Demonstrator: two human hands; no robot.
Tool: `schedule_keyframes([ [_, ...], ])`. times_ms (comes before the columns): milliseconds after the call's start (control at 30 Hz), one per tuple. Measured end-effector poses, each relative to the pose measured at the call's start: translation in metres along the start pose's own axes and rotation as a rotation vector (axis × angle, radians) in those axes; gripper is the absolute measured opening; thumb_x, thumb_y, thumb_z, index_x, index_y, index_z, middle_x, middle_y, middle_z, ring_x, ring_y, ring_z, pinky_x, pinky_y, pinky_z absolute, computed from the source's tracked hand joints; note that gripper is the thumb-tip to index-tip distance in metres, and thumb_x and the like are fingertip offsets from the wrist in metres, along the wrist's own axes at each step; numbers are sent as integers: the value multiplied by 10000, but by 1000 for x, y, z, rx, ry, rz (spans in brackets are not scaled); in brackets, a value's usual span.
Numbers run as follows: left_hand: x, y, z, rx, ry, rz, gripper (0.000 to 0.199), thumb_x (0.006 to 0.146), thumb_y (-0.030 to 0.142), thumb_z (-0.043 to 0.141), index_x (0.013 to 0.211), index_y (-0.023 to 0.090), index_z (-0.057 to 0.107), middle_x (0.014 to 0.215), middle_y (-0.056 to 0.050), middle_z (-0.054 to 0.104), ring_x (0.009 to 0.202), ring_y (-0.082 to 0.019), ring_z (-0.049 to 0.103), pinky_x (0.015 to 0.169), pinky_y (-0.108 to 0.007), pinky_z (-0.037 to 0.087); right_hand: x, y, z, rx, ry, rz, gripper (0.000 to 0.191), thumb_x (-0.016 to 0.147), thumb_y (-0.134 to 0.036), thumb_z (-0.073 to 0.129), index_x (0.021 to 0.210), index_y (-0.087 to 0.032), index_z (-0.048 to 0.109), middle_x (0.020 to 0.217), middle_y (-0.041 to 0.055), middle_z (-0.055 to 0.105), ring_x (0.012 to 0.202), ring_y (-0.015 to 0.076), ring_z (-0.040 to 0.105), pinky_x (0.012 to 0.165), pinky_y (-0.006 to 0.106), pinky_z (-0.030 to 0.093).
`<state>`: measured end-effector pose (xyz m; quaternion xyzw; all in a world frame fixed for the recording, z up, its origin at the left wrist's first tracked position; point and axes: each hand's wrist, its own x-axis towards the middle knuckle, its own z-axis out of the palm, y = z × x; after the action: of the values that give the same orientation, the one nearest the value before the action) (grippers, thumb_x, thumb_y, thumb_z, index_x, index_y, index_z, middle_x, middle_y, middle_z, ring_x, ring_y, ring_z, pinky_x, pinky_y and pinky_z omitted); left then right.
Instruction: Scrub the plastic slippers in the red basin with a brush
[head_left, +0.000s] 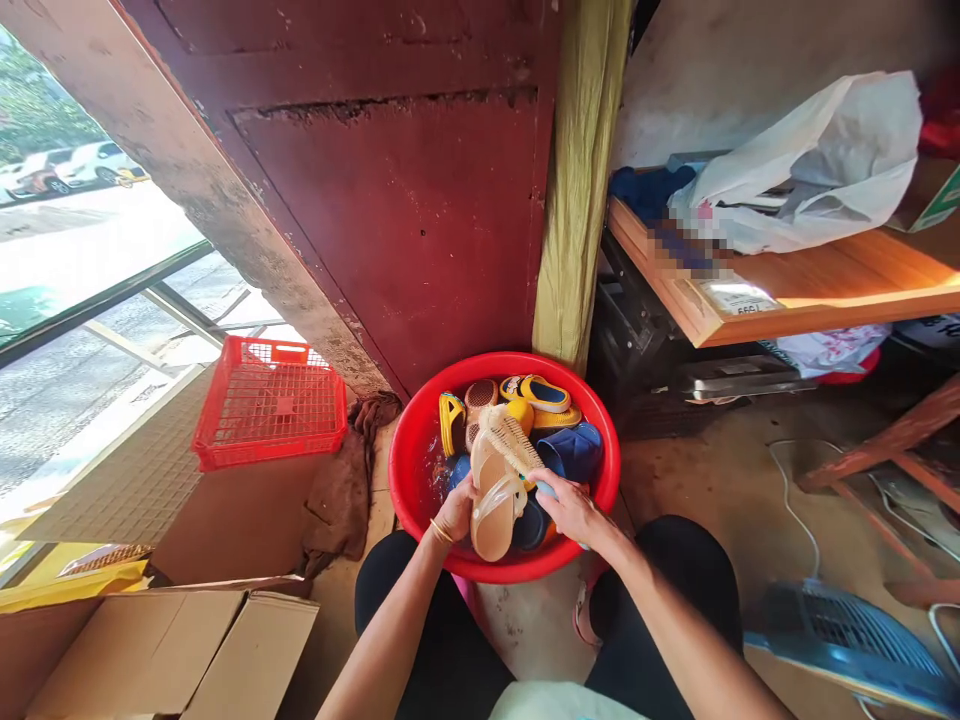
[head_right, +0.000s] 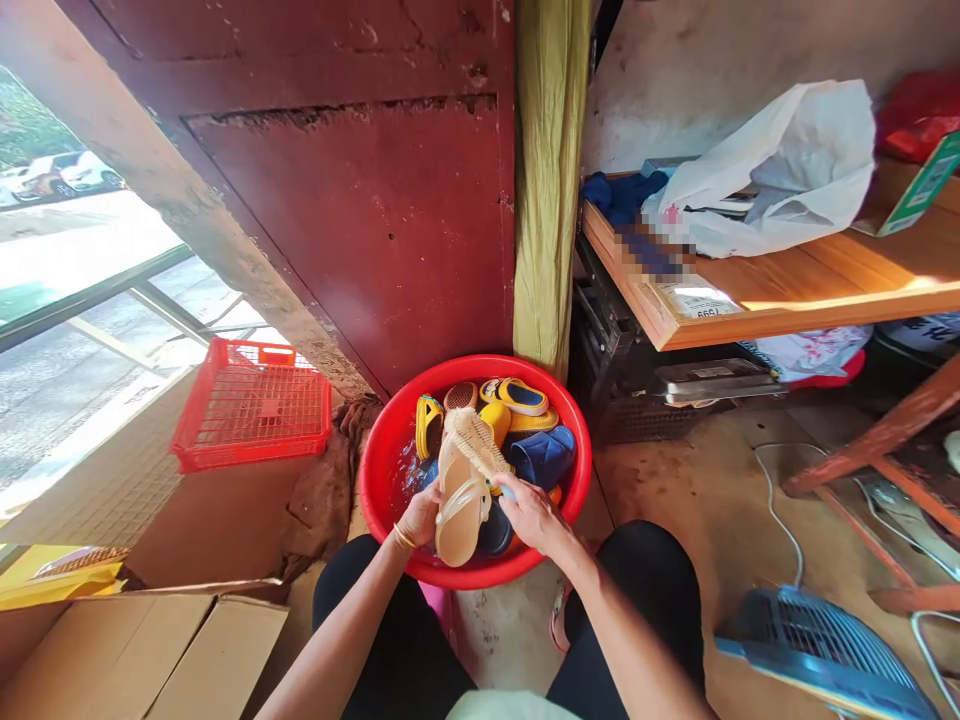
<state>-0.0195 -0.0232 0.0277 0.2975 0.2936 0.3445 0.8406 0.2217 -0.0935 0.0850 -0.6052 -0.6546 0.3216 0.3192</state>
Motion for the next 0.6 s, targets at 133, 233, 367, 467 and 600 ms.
schedule_keyframes([
  [133, -4, 6, 0, -38, 86, -3, 612, 683, 401, 683, 1249, 168, 660, 1068, -132, 760, 1009, -369, 709, 903, -498, 552, -12, 0, -5, -1, 23, 215, 390, 909, -276, 441, 1230, -237, 659, 776, -3, 710, 622, 162, 677, 653, 263, 537],
  [233, 1, 9, -3, -62, 174, -16, 645, 774, 598, 633, 1234, 147, 674, 1007, -133, 766, 999, -356, 714, 912, -501, 558, -34, -6, -13, 95, -20, 290, 454, 944, -355, 416, 1342, -219, 585, 596, -62, 596, 456, 149, 597, 573, 265, 520],
  [367, 18, 3, -3, -108, 266, 85, 717, 841, 673, 604, 1353, 171, 614, 1154, -119, 749, 1093, -306, 696, 985, -442, 542, -69, -31, -10, 244, -253, 264, 471, 968, -424, 425, 1375, -233, 565, 542, -91, 532, 452, 147, 601, 540, 252, 502],
  [467, 26, -3, -3, -157, 287, 114, 720, 864, 647, 614, 1399, 167, 579, 1242, -124, 721, 1147, -281, 680, 1032, -411, 523, -84, -43, 0, 256, -424, 342, 427, 969, -395, 429, 1333, -250, 598, 565, -88, 553, 424, 123, 592, 502, 225, 465],
  [600, 25, -6, -2, -221, 338, 115, 699, 862, 632, 630, 1353, 135, 611, 1237, -129, 725, 1159, -302, 676, 1048, -423, 518, -78, -42, 11, 257, -470, 445, 427, 954, -341, 416, 1345, -265, 572, 841, -32, 681, 393, 67, 583, 454, 193, 429],
])
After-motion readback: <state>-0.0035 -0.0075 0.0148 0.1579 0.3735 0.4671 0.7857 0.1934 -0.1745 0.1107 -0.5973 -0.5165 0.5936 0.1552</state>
